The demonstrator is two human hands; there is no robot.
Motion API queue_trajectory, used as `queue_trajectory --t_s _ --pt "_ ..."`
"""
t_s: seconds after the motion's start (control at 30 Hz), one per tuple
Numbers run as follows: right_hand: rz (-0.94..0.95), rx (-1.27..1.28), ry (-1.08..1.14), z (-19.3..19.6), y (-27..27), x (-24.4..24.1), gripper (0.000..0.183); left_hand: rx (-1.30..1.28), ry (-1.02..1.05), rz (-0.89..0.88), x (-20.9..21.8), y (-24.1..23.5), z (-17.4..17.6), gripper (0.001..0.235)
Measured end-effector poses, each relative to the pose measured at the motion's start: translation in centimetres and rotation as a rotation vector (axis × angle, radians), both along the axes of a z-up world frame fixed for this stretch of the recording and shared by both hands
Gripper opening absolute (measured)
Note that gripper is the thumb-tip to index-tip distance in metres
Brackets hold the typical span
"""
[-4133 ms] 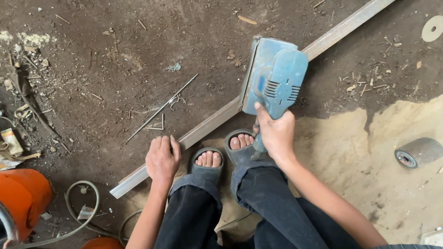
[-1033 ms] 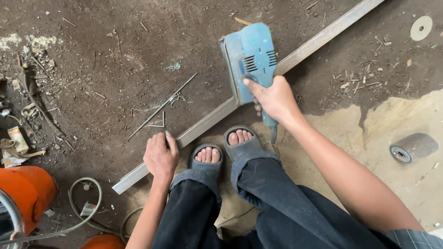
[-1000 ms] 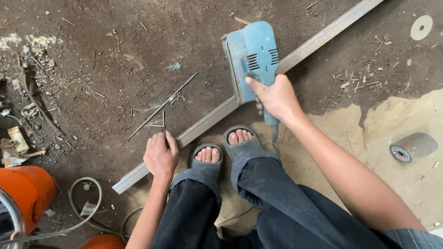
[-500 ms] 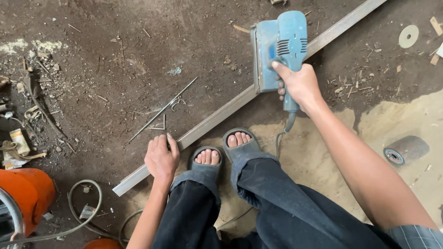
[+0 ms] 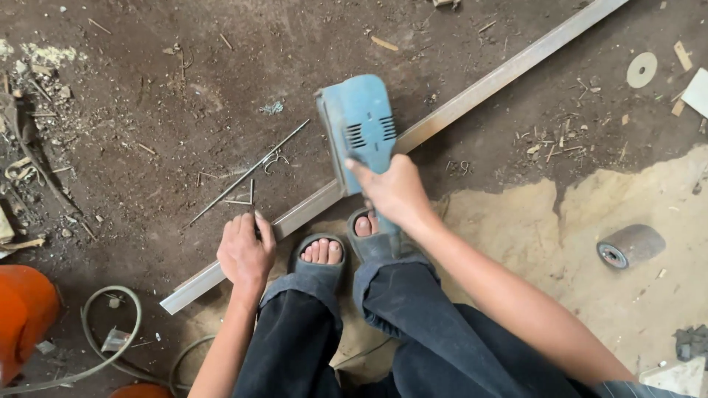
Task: The person is using an electric orbital sander to smooth the surfaces and edges of a long metal beam on a workshop floor.
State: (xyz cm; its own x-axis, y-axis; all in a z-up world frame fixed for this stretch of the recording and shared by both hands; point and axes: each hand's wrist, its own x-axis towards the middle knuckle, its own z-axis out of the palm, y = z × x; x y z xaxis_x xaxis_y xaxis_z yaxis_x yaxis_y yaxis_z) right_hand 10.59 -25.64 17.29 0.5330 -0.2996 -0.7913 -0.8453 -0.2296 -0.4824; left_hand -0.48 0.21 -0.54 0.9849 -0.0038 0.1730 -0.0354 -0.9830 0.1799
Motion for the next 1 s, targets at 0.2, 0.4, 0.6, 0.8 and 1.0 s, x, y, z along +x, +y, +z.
queue_trajectory --t_s 0.2,0.4,0.6,0.8,1.0 --pt "0.088 0.043 0.001 -3.5 -0.9 -1.3 0.047 -0.016 0.045 -0.005 0.0 0.0 0.1 0.029" --pt "0.122 -0.062 0.04 -0.4 -2.7 0.8 0.049 -0.015 0.084 -0.005 -0.4 0.3 -0.1 0.027" --pt "-0.04 -0.096 -0.095 -1.9 -8.1 1.4 0.036 -0.019 0.101 0.004 -0.5 0.3 -0.2 0.028" --pt "-0.071 -0.136 -0.143 -2.6 -12.0 2.2 0.038 -0.008 0.105 0.01 -0.5 0.3 -0.4 0.027" --pt "-0.051 -0.138 -0.095 -1.3 -13.9 3.2 0.03 -0.001 0.064 -0.064 0.2 -0.5 1.0 0.036"
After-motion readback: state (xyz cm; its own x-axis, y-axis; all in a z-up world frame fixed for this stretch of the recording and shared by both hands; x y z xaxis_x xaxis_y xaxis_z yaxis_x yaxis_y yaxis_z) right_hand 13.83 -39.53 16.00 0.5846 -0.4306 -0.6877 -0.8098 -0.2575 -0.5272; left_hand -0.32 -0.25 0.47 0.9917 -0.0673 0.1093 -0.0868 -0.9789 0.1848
